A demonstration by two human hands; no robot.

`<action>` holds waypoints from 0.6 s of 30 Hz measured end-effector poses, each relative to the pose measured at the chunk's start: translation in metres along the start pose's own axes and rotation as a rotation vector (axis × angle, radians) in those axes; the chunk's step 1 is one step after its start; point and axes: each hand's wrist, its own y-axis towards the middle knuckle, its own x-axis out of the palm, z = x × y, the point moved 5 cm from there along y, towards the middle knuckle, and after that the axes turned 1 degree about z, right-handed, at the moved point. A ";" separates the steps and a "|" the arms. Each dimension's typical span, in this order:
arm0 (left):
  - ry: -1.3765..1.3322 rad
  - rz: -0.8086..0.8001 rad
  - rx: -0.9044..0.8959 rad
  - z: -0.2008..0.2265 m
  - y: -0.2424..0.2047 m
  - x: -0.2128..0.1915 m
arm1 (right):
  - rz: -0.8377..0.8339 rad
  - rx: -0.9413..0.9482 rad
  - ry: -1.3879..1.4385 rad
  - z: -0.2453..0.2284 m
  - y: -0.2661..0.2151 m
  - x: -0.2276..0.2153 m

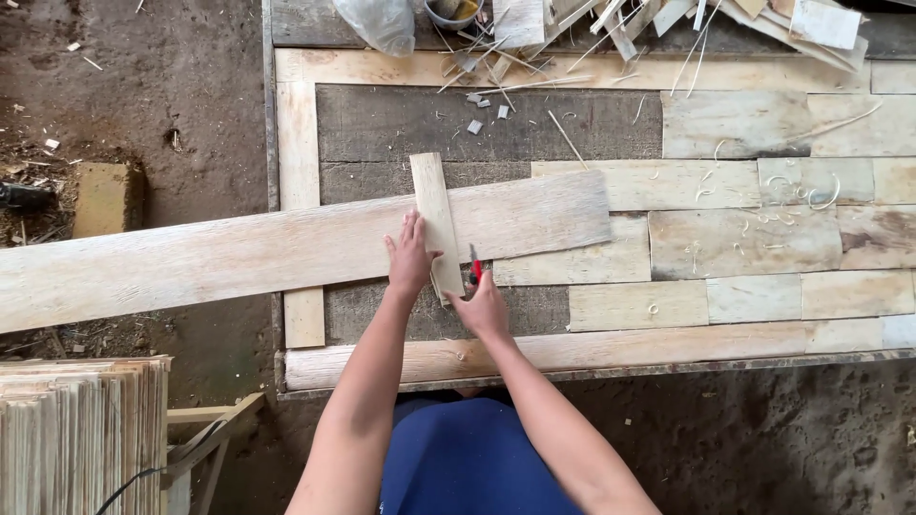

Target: Cutting and trimming thin wood veneer sheets using a utility knife on a workbench in a workshop.

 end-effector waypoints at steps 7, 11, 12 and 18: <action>-0.002 0.007 0.047 -0.012 0.004 0.004 | -0.038 -0.012 -0.265 -0.005 0.024 0.022; 0.042 0.073 0.168 -0.035 0.025 0.023 | -0.037 0.002 -0.183 -0.003 0.030 0.012; 0.052 0.152 0.249 -0.042 0.029 0.028 | -0.035 -0.005 -0.127 -0.003 0.030 0.010; 0.146 0.111 0.133 -0.019 0.029 -0.014 | 0.146 0.104 0.029 0.011 0.025 -0.057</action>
